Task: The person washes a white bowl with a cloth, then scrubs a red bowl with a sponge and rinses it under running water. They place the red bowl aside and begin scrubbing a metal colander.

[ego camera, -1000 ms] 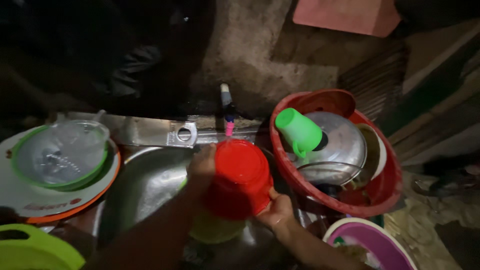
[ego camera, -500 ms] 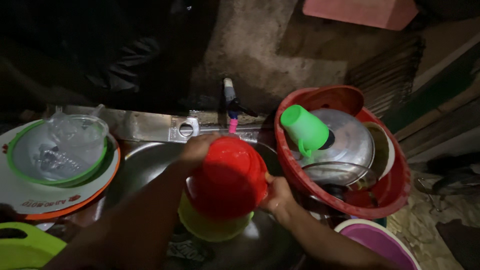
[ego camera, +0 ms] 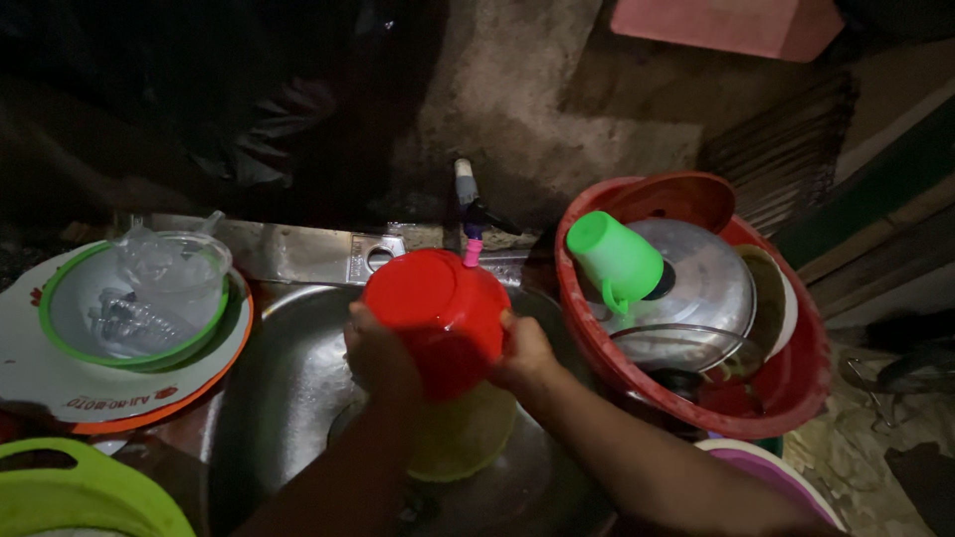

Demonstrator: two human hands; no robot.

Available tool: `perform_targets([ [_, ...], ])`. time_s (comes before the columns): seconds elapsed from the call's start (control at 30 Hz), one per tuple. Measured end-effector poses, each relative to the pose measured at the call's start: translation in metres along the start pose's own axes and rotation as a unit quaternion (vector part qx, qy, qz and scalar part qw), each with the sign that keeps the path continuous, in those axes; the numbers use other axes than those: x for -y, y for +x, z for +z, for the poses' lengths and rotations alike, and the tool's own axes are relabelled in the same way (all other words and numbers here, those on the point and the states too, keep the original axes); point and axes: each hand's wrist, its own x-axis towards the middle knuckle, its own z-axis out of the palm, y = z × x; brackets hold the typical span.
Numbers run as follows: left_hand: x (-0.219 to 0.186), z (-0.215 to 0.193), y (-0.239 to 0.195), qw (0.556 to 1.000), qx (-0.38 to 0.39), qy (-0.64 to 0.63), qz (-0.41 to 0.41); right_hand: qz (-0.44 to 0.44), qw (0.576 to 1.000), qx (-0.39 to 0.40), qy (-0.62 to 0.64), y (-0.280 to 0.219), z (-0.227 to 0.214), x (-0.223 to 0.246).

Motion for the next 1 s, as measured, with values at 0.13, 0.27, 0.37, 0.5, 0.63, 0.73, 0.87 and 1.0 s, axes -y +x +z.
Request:
perform_targets([
  [0.13, 0.011, -0.005, 0.020, 0.981, 0.000, 0.156, 0.115, 0.018, 0.999, -0.023, 0.024, -0.008, -0.003, -0.003],
  [0.27, 0.023, -0.014, 0.055, 0.974, -0.067, 0.213, -0.023, 0.023, 0.999, -0.008, -0.048, -0.006, -0.010, -0.002],
  [0.37, 0.022, -0.033, 0.072, 0.991, -0.069, 0.075, -0.086, 0.029, 0.993, 0.031, -0.110, 0.003, -0.007, -0.006],
  [0.5, 0.007, -0.052, 0.074, 0.975, -0.030, -0.162, -0.146, 0.111, 0.972, 0.010, -0.207, 0.007, 0.018, -0.008],
  [0.63, -0.011, -0.082, 0.056, 0.924, 0.060, -0.345, -0.154, 0.143, 0.884, -0.092, -0.436, -0.009, 0.057, -0.014],
  [0.73, -0.023, -0.100, 0.046, 0.914, 0.144, -0.347, -0.151, 0.136, 0.911, -0.112, -0.373, -0.015, 0.077, -0.022],
  [0.87, -0.025, -0.106, 0.055, 0.919, 0.249, -0.250, -0.175, 0.113, 0.960, -0.058, -0.248, -0.003, 0.069, -0.018],
  [1.0, -0.007, -0.097, 0.086, 0.887, 0.365, -0.110, -0.261, -0.023, 0.970, -0.076, -0.230, 0.009, 0.047, 0.003],
])
